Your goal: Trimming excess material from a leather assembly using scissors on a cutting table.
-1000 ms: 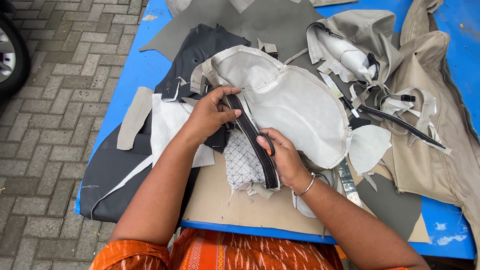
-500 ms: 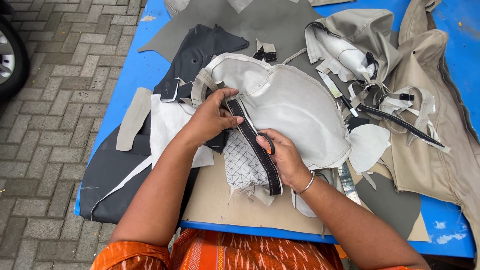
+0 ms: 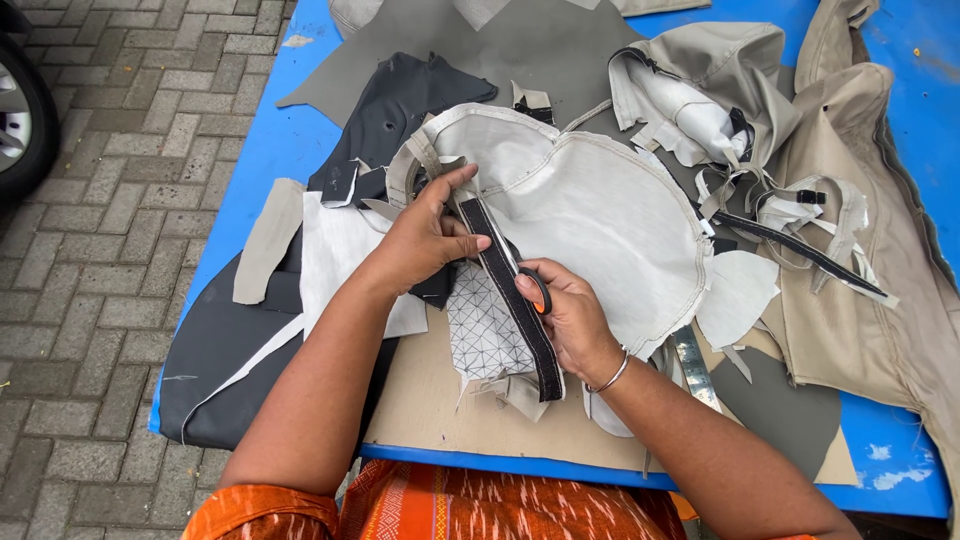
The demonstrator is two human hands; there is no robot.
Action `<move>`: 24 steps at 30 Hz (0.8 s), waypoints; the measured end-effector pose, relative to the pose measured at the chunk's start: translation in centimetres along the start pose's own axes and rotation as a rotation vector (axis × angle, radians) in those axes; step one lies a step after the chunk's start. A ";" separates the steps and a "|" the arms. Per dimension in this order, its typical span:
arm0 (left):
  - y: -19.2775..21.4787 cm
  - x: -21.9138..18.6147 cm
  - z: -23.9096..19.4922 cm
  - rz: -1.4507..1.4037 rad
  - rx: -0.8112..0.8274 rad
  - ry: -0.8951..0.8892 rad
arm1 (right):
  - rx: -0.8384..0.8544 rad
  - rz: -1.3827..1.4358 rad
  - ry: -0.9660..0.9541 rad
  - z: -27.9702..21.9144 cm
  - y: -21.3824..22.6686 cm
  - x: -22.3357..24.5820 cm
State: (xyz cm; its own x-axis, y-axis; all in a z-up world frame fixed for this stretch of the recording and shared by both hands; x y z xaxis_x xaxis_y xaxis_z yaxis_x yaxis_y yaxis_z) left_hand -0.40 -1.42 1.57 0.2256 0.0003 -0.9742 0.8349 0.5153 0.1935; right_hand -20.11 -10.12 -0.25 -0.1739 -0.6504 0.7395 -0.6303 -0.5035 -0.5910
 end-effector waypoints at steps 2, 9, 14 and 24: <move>0.1 -1.1 -0.2 0.008 0.006 -0.008 | -0.008 -0.002 -0.008 0.4 0.7 -0.4; 0.0 -1.5 -0.3 0.023 0.024 -0.006 | 0.000 0.002 0.002 0.0 -0.2 0.1; 0.3 -0.6 -0.1 -0.010 -0.015 0.031 | 0.045 -0.151 0.069 0.2 0.2 0.6; 2.9 -3.1 0.0 -0.150 -0.448 -0.048 | 0.228 -0.558 0.435 -1.1 -1.0 4.3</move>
State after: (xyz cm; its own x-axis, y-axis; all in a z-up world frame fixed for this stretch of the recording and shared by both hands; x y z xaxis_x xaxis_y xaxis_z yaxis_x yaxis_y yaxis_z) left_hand 1.29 0.09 5.10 0.1511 -0.1362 -0.9791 0.5632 0.8259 -0.0280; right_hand -21.03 -11.79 3.88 -0.1874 -0.0029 0.9823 -0.5479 -0.8297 -0.1070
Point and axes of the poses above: each hand's wrist, its own z-axis towards the middle knuckle, its own y-axis out of the back of the hand, x = y × z, the point moved 2 cm from there along z, towards the middle knuckle, and after that the axes turned 13 degrees about z, right-handed, at the moved point
